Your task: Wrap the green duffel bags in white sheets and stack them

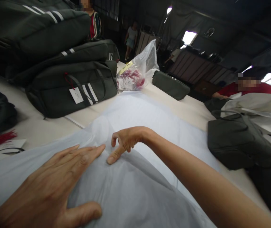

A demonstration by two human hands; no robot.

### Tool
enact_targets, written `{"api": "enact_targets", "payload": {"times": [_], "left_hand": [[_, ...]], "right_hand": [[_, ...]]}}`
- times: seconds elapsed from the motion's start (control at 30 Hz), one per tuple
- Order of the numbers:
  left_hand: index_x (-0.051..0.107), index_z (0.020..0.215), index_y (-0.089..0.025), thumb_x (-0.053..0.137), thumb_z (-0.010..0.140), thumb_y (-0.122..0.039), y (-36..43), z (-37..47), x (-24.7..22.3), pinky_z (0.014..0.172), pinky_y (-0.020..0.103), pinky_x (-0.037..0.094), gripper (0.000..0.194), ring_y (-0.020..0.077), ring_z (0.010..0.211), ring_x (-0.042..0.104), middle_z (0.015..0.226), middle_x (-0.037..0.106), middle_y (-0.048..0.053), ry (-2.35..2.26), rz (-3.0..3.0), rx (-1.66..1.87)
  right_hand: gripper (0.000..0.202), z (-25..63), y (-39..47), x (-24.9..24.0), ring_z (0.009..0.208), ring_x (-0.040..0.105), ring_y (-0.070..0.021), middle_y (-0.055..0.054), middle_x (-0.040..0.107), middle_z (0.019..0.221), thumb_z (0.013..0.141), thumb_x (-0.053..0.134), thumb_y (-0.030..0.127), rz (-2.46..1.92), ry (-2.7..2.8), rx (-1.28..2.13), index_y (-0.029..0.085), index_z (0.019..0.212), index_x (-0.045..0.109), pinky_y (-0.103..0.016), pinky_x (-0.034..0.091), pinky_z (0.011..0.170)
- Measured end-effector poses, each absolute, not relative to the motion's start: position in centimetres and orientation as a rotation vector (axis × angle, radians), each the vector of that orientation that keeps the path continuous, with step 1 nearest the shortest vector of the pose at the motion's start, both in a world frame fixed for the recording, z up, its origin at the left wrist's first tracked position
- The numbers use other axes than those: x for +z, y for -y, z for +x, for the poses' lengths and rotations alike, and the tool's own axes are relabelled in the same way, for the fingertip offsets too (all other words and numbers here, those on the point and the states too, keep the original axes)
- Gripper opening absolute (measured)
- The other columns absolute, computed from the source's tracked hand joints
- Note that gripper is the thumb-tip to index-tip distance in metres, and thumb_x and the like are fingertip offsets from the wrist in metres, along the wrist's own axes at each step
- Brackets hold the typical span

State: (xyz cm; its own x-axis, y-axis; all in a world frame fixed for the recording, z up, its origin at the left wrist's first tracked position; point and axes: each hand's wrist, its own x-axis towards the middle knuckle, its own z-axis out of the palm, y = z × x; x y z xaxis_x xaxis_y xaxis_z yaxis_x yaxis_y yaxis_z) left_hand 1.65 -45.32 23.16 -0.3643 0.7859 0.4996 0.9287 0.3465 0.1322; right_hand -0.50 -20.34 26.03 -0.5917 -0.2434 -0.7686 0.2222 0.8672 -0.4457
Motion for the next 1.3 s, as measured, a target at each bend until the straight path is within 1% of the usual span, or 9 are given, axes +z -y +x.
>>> {"api": "enact_targets", "payload": {"times": [0.17,0.3,0.53,0.63,0.77,0.9,1.1,1.2,1.3], "left_hand": [[0.054,0.123,-0.02,0.07,0.061,-0.067,45.2,1.5,23.2,0.089,0.044,0.049,0.079,0.0305,0.098,0.068,0.112,0.073,0.008,2.214,-1.538,-0.575],[0.059,0.116,-0.023,0.072,0.061,-0.067,45.2,1.5,22.9,0.09,0.045,0.048,0.071,0.0304,0.099,0.067,0.114,0.072,0.006,2.201,-1.546,-0.605],[0.064,0.117,-0.025,0.071,0.067,-0.067,45.3,1.4,22.4,0.096,0.048,0.047,0.066,0.0307,0.107,0.065,0.12,0.07,0.006,2.32,-1.572,-0.655],[0.064,0.118,-0.025,0.07,0.071,-0.065,45.3,1.5,22.7,0.101,0.05,0.045,0.062,0.0308,0.112,0.062,0.124,0.068,0.007,2.423,-1.582,-0.665],[0.065,0.118,-0.024,0.069,0.074,-0.061,45.1,1.6,23.6,0.104,0.051,0.042,0.058,0.0315,0.118,0.059,0.127,0.066,0.008,2.57,-1.592,-0.656],[0.064,0.118,-0.021,0.063,0.079,-0.061,44.8,1.2,24.6,0.103,0.05,0.043,0.056,0.032,0.118,0.059,0.125,0.067,0.01,2.604,-1.664,-0.607],[0.052,0.134,-0.013,0.042,0.096,-0.05,44.1,3.4,25.6,0.115,0.059,0.023,0.055,0.0351,0.143,0.031,0.151,0.042,0.019,2.208,-1.636,-0.564],[0.048,0.139,-0.017,0.037,0.097,-0.054,43.4,6.4,25.6,0.117,0.059,0.018,0.057,0.0332,0.146,0.025,0.153,0.04,0.016,2.05,-1.784,-0.622],[0.052,0.136,-0.02,0.041,0.095,-0.054,42.3,8.4,24.6,0.115,0.06,0.022,0.054,0.0341,0.142,0.034,0.147,0.049,0.015,2.044,-1.999,-0.56]], "right_hand": [[0.109,0.7,18.8,24.8,0.113,0.058,-0.0243,-0.011,0.053,0.136,0.063,0.079,0.061,0.026,-2.107,-1.024,0.025,0.152,0.028,-0.032,0.047,0.09],[0.119,1.9,18.6,23.3,0.137,0.039,-0.0332,-0.014,0.04,0.152,0.053,0.088,0.056,0.194,-2.132,-1.149,0.028,0.152,0.029,-0.044,0.039,0.107],[0.114,3.3,16.4,22.4,0.144,0.029,-0.0332,-0.014,0.026,0.159,0.061,0.078,0.068,0.505,-2.173,-1.253,0.028,0.153,0.024,-0.053,0.024,0.117],[0.105,3.9,17.8,22.3,0.141,0.035,-0.0322,-0.011,0.035,0.156,0.067,0.073,0.071,0.46,-2.078,-1.241,0.028,0.152,0.03,-0.052,0.027,0.116],[0.097,3.9,20.0,22.7,0.133,0.046,-0.0373,-0.017,0.048,0.146,0.061,0.085,0.055,0.741,-2.35,-0.912,0.019,0.143,0.048,-0.051,0.036,0.112],[0.073,6.3,18.6,28.4,0.139,0.04,-0.0256,-0.013,0.037,0.154,0.09,0.057,0.052,0.941,-2.694,-0.931,0.016,0.149,0.035,-0.037,0.032,0.115],[0.065,19.4,18.4,38.3,0.143,0.034,-0.0231,-0.007,0.041,0.153,0.095,0.042,0.06,0.895,-3.154,-0.724,0.019,0.146,0.043,-0.04,0.019,0.12],[0.07,27.2,22.3,38.1,0.145,0.03,-0.0242,-0.005,0.039,0.154,0.093,0.039,0.066,0.908,-3.156,-0.626,0.022,0.148,0.039,-0.043,0.015,0.122],[0.068,34.5,26.9,35.0,0.145,0.029,-0.0248,-0.005,0.036,0.155,0.093,0.042,0.063,1.033,-3.161,-0.638,0.024,0.149,0.038,-0.046,0.017,0.121]]}}
